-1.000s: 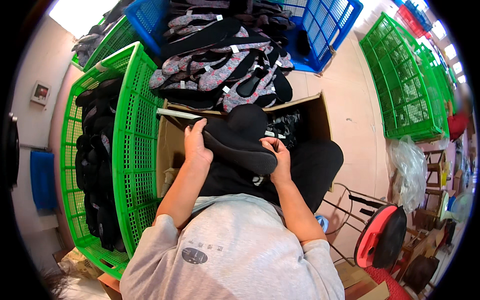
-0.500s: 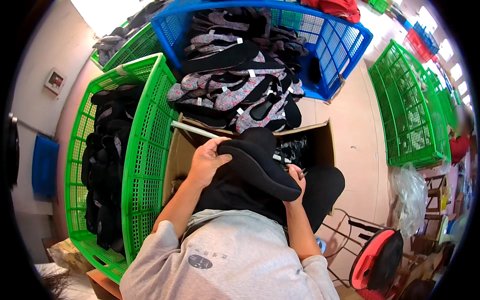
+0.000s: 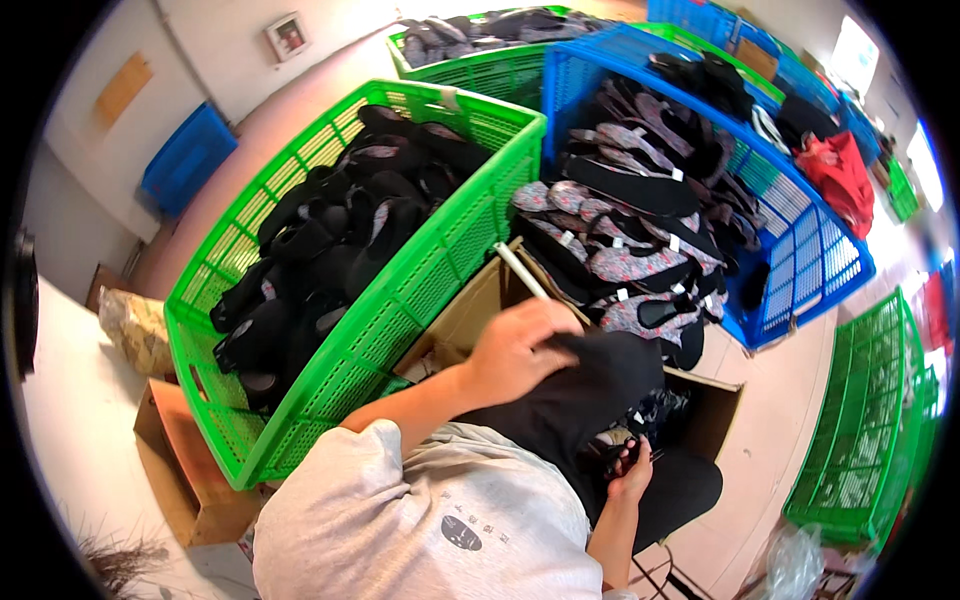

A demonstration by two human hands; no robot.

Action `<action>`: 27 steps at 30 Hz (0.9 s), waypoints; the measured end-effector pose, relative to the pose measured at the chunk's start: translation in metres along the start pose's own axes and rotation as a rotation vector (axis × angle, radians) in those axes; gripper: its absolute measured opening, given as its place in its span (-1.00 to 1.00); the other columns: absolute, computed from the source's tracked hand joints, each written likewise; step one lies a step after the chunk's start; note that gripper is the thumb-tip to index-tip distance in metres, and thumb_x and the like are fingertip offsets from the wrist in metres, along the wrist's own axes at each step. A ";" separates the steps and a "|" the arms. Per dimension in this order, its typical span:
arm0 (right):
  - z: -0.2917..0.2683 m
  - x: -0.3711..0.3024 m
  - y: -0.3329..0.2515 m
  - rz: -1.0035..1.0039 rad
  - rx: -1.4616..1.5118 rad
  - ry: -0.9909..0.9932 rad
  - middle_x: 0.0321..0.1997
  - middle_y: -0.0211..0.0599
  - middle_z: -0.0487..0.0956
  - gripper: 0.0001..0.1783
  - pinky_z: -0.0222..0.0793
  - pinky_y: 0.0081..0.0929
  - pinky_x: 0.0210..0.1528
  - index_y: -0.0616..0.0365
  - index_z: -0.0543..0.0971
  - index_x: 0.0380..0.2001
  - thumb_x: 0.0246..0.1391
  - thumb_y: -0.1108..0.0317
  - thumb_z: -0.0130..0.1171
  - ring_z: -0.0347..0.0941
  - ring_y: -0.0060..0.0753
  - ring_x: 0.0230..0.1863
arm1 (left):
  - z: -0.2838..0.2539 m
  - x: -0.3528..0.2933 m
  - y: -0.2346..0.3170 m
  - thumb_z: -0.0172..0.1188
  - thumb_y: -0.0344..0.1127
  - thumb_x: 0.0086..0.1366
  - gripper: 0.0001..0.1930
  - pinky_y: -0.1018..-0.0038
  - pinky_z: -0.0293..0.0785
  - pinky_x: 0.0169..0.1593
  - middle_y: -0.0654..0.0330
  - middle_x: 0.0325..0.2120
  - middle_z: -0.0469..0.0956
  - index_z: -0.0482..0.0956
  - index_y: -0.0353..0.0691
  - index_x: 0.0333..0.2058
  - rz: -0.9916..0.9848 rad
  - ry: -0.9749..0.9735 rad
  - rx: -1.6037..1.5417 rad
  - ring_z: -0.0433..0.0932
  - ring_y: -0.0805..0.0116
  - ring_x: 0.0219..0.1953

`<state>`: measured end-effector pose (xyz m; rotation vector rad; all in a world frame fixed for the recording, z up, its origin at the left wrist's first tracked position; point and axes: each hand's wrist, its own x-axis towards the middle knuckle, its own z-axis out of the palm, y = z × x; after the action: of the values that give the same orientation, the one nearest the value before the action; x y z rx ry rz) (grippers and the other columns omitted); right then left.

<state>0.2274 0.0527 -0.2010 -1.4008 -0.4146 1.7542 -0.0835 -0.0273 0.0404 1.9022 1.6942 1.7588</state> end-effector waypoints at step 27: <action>-0.011 0.015 0.013 -0.022 -0.084 -0.099 -0.26 -0.45 0.60 -0.69 0.30 -0.68 -0.47 0.05 0.51 0.08 0.32 0.42 -0.06 0.46 -0.68 -0.40 | -0.052 -0.009 -0.086 0.27 -0.39 0.09 -0.64 -0.09 0.15 0.27 0.17 0.01 0.49 0.60 -0.06 -0.07 -0.155 0.094 0.833 0.33 0.02 0.25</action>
<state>0.2315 0.0537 -0.2232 -1.3657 -0.5605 1.8112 -0.1740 -0.0296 -0.0030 1.8281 2.8243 1.1754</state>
